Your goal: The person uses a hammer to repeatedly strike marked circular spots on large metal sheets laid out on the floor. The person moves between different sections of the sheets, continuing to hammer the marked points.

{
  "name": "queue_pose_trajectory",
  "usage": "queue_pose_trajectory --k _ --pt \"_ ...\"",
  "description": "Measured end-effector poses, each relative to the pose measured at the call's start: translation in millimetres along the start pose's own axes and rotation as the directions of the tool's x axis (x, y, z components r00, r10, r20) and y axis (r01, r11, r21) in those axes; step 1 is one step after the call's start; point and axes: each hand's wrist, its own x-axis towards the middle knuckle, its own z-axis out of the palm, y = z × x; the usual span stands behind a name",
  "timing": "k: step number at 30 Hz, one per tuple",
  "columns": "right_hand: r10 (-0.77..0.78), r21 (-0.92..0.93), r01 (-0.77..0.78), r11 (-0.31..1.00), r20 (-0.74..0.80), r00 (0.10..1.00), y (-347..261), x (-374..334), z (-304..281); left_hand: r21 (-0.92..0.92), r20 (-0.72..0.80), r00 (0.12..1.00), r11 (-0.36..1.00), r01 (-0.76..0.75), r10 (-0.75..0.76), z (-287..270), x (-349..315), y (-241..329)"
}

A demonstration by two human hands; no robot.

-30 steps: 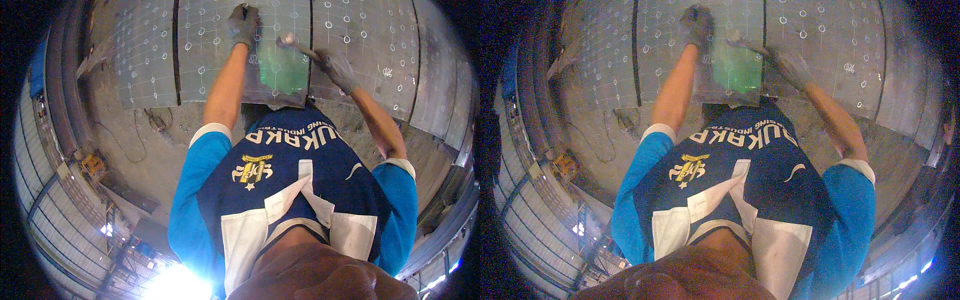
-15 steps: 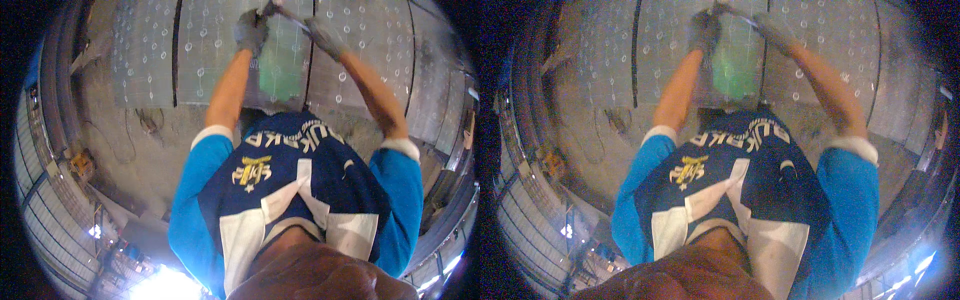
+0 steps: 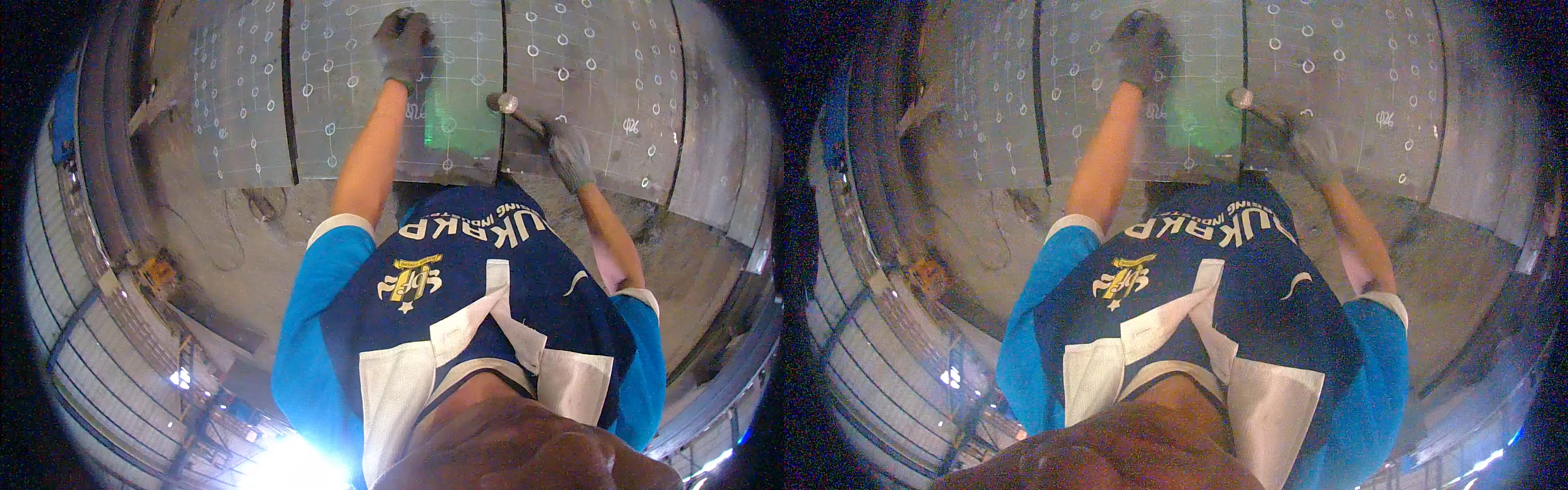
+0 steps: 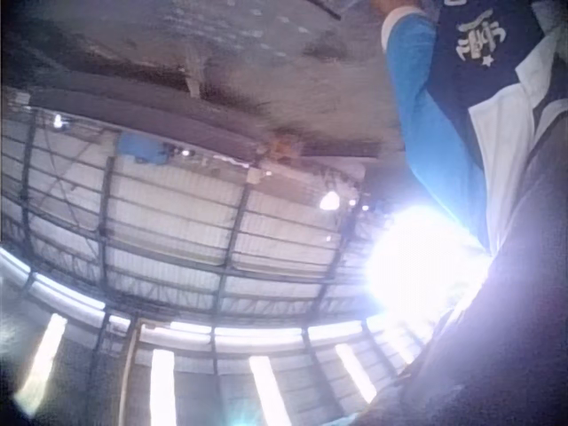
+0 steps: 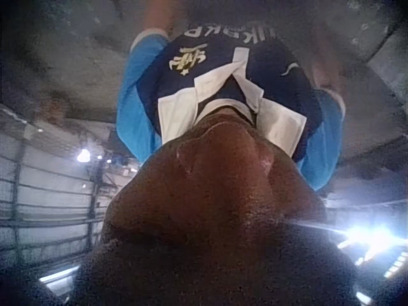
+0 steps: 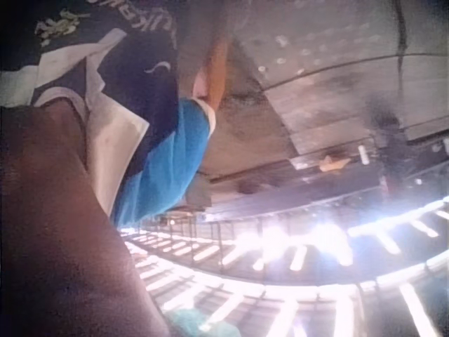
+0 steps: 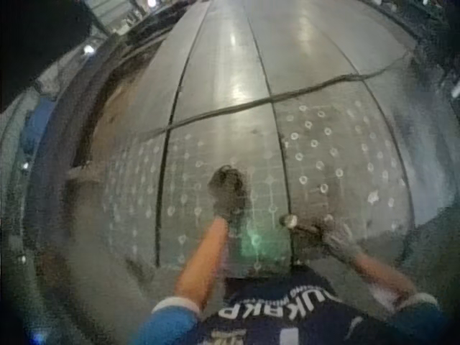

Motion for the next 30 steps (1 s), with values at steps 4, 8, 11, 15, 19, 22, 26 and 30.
queue_pose_trajectory --k 4,8,11,15,19,22,26,30 --pt "0.001 0.023 -0.002 1.000 0.037 0.999 -12 3 -10 -0.110 0.148 0.930 0.929 0.353 -0.336 39 -23 39" --pt "-0.239 -0.186 0.190 0.964 -0.297 0.924 26 -17 54 0.046 0.211 0.933 0.957 0.288 -0.291 48 -18 -3" --pt "-0.131 0.108 0.180 0.978 -0.351 0.927 24 -15 68 0.222 0.208 0.948 0.955 0.195 -0.242 48 -12 -19" --pt "-0.200 -0.172 0.155 0.973 -0.286 0.937 10 -11 40 0.177 0.202 0.947 0.960 0.216 -0.250 52 -21 0" --pt "-0.114 -0.092 0.099 0.991 -0.172 0.979 8 -6 41 0.347 0.207 0.957 0.930 0.121 -0.202 53 -29 26" --pt "-0.120 -0.116 0.098 0.988 -0.203 0.972 5 -9 38 0.272 0.199 0.939 0.937 0.221 -0.279 54 -31 33" --pt "-0.057 -0.074 0.043 0.996 -0.189 0.980 29 -11 69 0.331 0.212 0.951 0.932 0.148 -0.226 61 -28 33" --pt "0.033 -0.004 -0.033 0.999 -0.051 0.998 13 -7 34 0.468 0.267 0.948 0.883 0.029 -0.172 59 -26 30"
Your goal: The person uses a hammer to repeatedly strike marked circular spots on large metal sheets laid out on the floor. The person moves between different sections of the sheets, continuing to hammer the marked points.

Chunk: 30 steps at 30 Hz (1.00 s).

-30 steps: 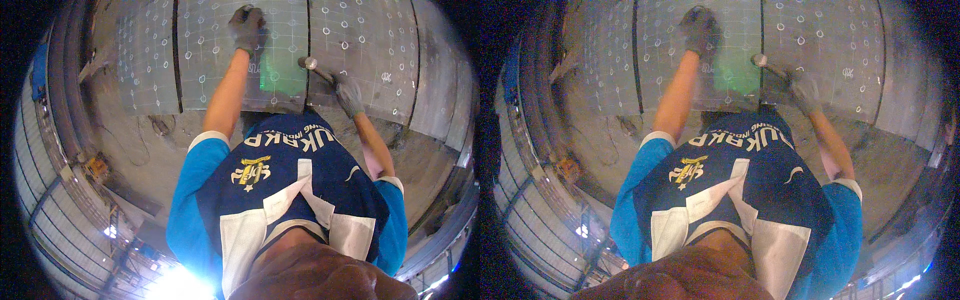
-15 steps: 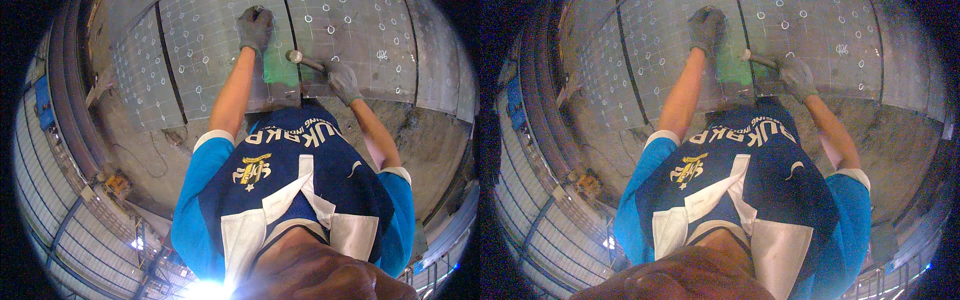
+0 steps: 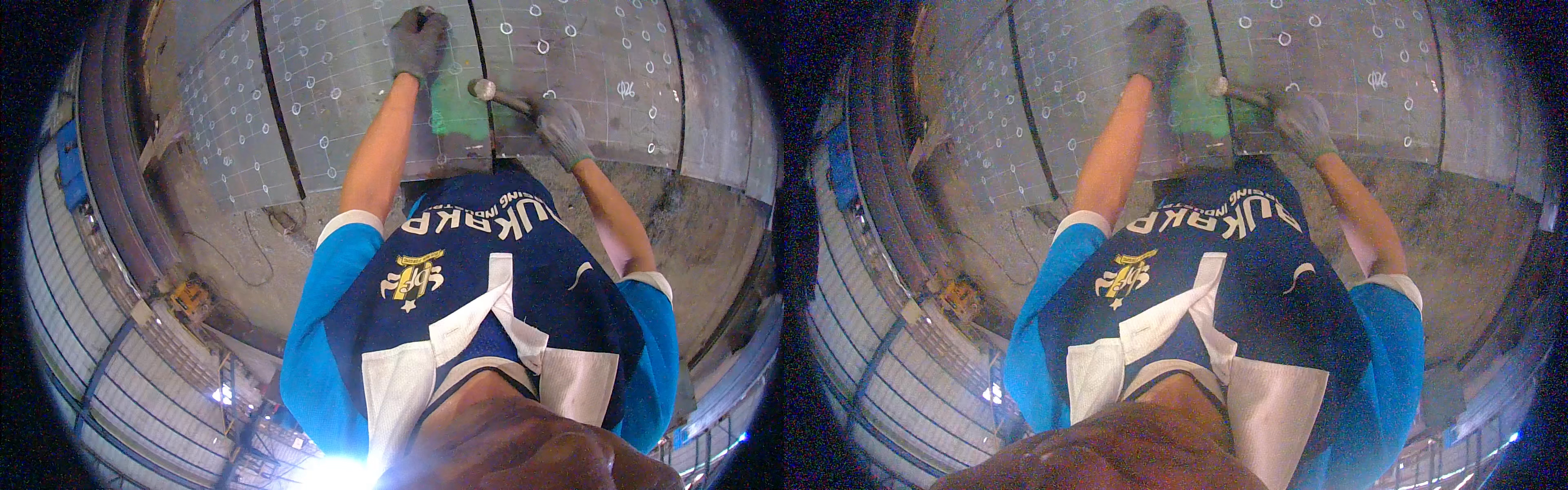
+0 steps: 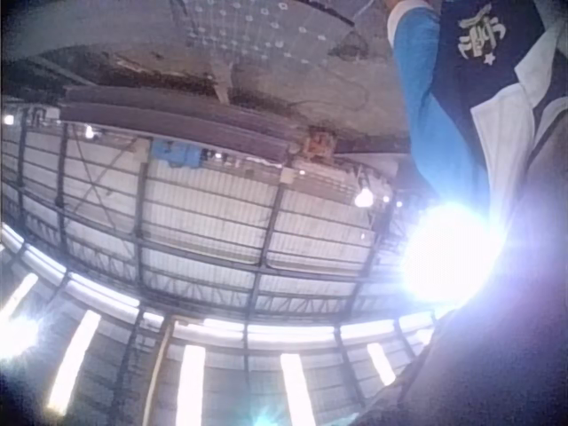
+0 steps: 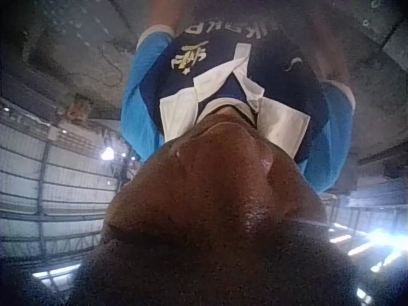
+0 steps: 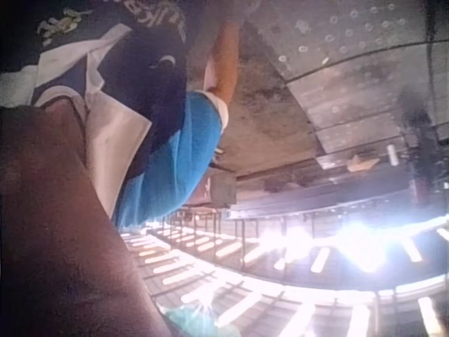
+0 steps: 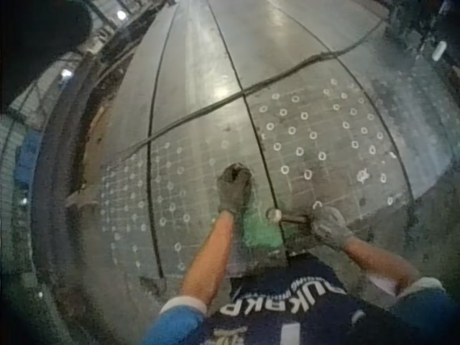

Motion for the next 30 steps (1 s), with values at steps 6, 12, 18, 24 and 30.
queue_pose_trajectory --k 6,12,18,24,30 --pt "0.285 0.491 -0.369 0.789 0.239 0.928 -47 7 -56 0.062 -0.022 0.995 0.994 -0.094 0.096 11 7 -42" --pt "-0.054 -0.014 0.056 0.998 0.116 0.992 -20 1 -39 0.002 -0.065 0.998 1.000 -0.004 0.004 0 -14 -9" --pt "-0.061 0.261 0.054 0.964 0.019 0.998 0 2 -22 0.064 -0.031 0.998 0.997 -0.044 0.046 -1 -10 -6" --pt "-0.023 0.464 -0.063 0.884 0.177 0.984 26 35 24 0.101 0.042 0.994 0.990 -0.100 0.096 7 10 -34" --pt "0.000 0.545 -0.013 0.838 0.022 1.000 -56 93 -99 0.066 -0.047 0.993 0.993 -0.103 0.106 17 8 -57"
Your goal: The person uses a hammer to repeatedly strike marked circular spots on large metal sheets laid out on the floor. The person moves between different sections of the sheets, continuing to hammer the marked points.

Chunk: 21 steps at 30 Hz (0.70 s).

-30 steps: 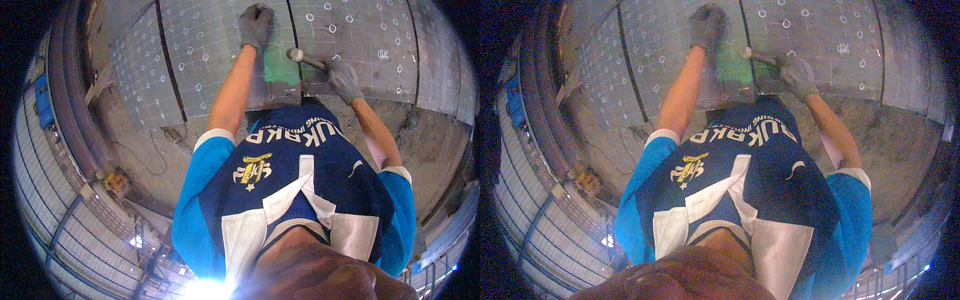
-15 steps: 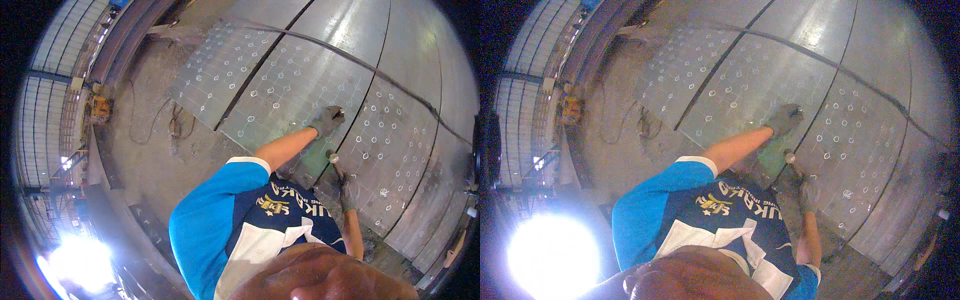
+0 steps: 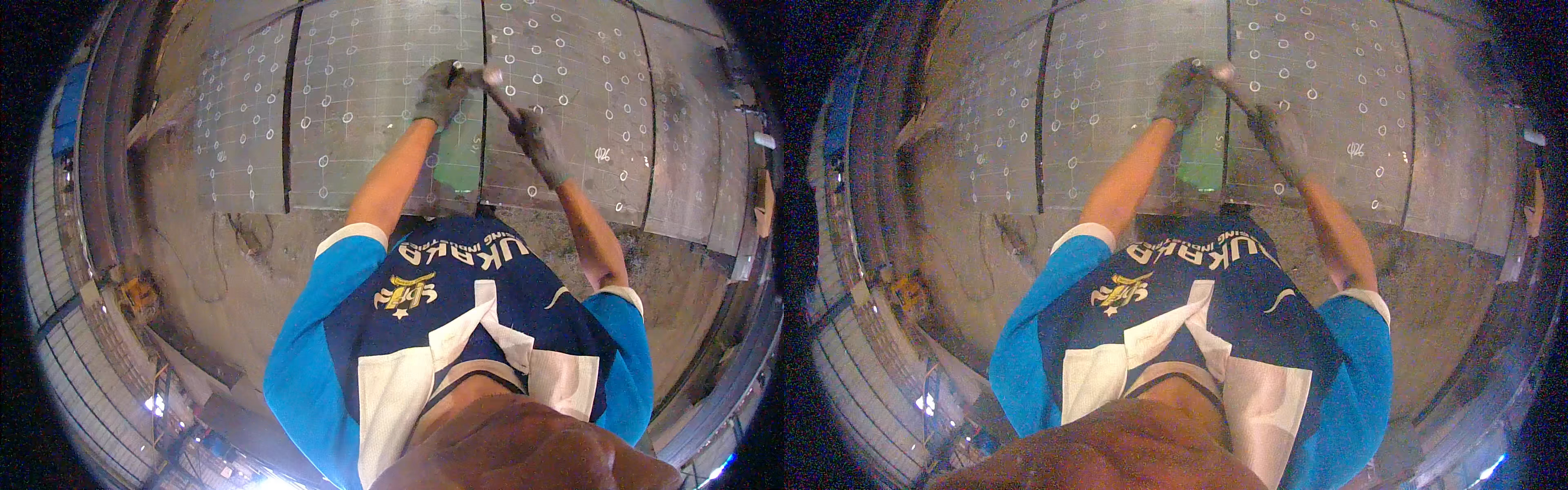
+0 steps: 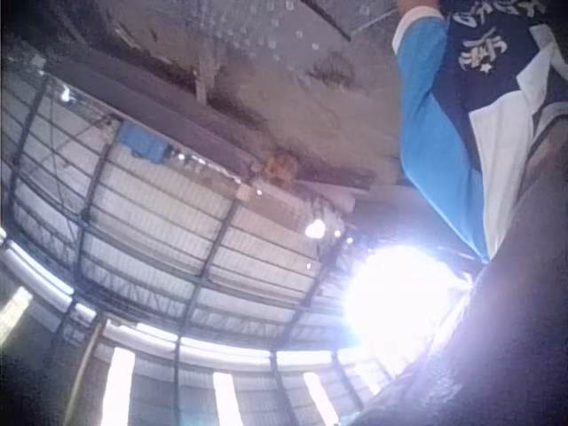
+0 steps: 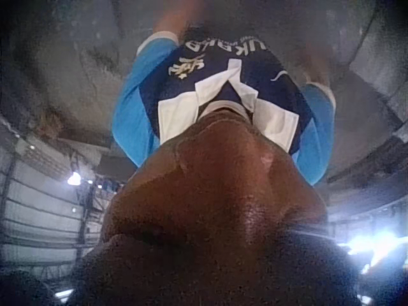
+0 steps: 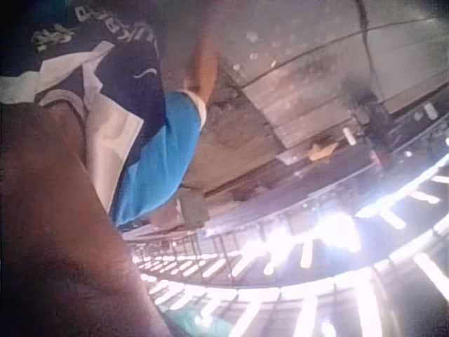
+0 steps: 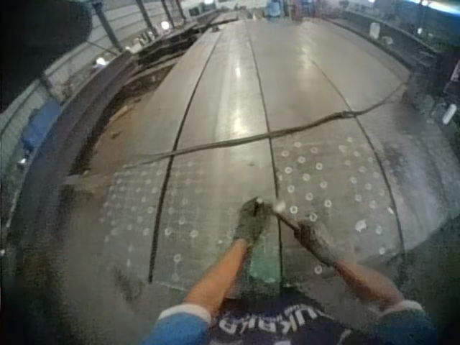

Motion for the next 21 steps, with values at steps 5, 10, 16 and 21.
queue_pose_trajectory --k 5,10,16,21 --pt "-0.170 0.183 0.232 0.955 -0.301 0.938 -101 31 -53 -0.071 0.054 0.997 0.996 0.050 -0.046 2 0 5" --pt "-0.209 0.326 0.279 0.903 -0.234 0.950 -30 70 -21 0.031 0.017 0.998 0.997 -0.067 0.066 3 2 4" --pt "0.404 0.288 -0.448 0.847 0.201 0.893 39 21 -20 -0.026 -0.139 0.981 0.989 -0.143 0.138 -1 -3 26" --pt "0.110 0.118 -0.106 0.987 -0.022 0.994 116 -20 20 -0.329 -0.176 0.977 0.928 -0.173 0.120 -13 17 -4"
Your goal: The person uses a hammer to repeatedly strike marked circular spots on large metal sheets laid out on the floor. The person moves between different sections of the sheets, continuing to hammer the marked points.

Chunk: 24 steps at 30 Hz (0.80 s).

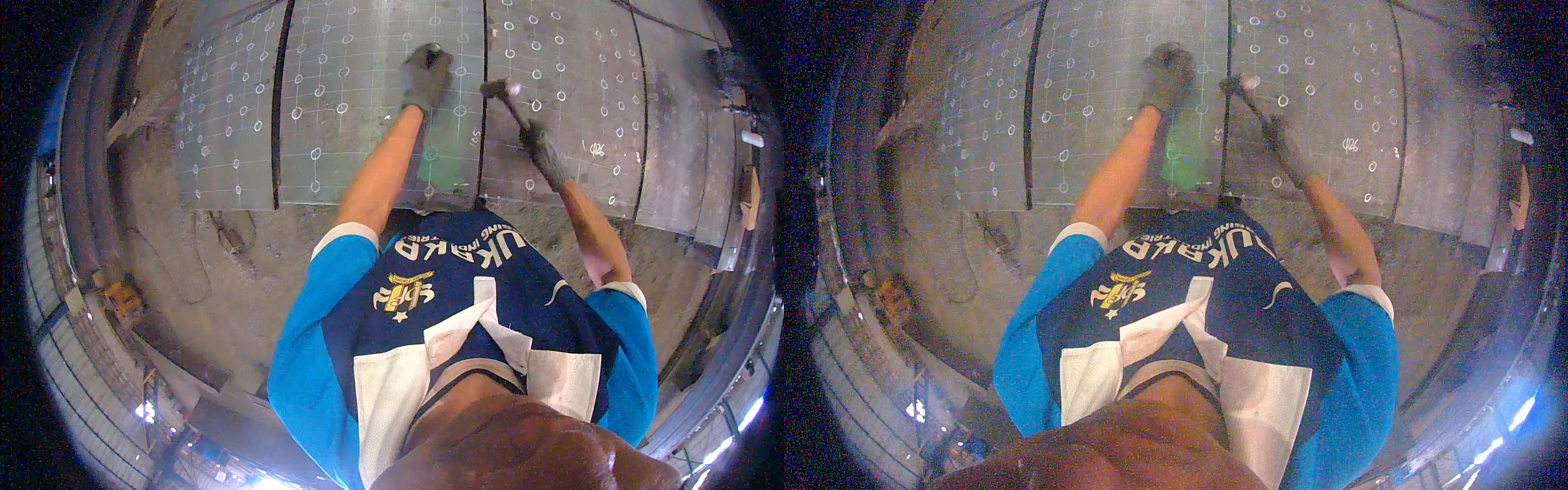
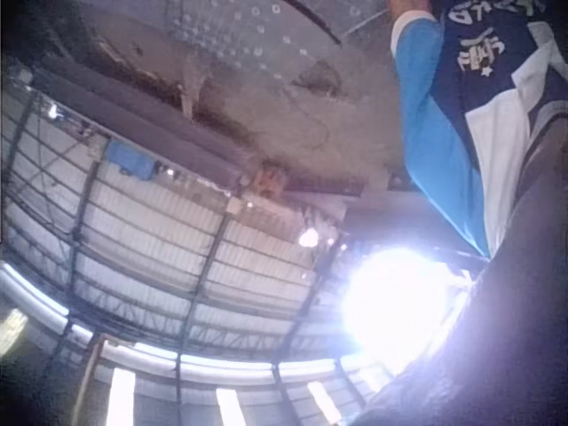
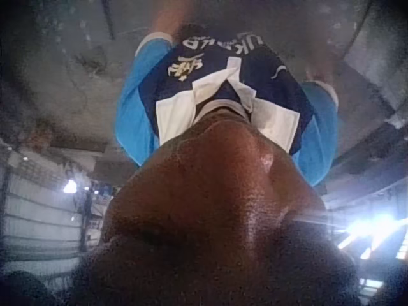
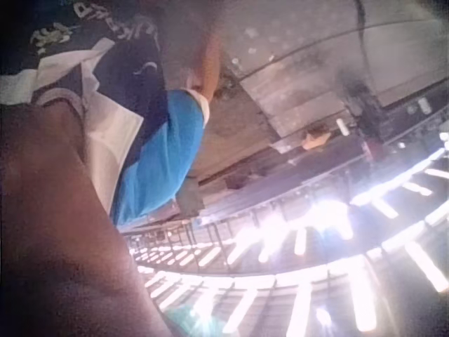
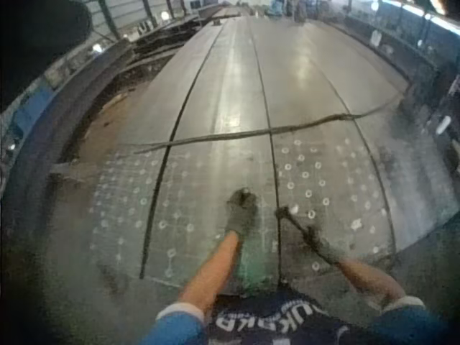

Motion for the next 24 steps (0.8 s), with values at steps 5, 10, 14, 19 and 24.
queue_pose_trajectory --k 5,10,14,19,24 --pt "-0.241 -0.711 0.268 0.650 0.141 0.960 -46 -28 17 -0.168 -0.103 0.949 0.946 0.278 -0.297 -33 13 23" --pt "-0.013 -0.555 0.042 0.831 0.056 0.998 -85 -32 19 0.119 -0.147 0.976 0.976 0.180 -0.162 -32 24 26" --pt "-0.090 -0.626 0.111 0.772 0.065 0.994 -63 -27 23 0.120 -0.124 0.963 0.959 0.255 -0.240 -26 26 41" --pt "-0.260 -0.620 0.209 0.757 0.009 0.966 -59 -34 24 -0.050 -0.110 0.952 0.958 0.282 -0.286 -26 28 17" --pt "-0.141 -0.697 0.179 0.694 0.113 0.984 -48 -34 24 0.034 -0.083 0.954 0.956 0.291 -0.287 -28 27 33"
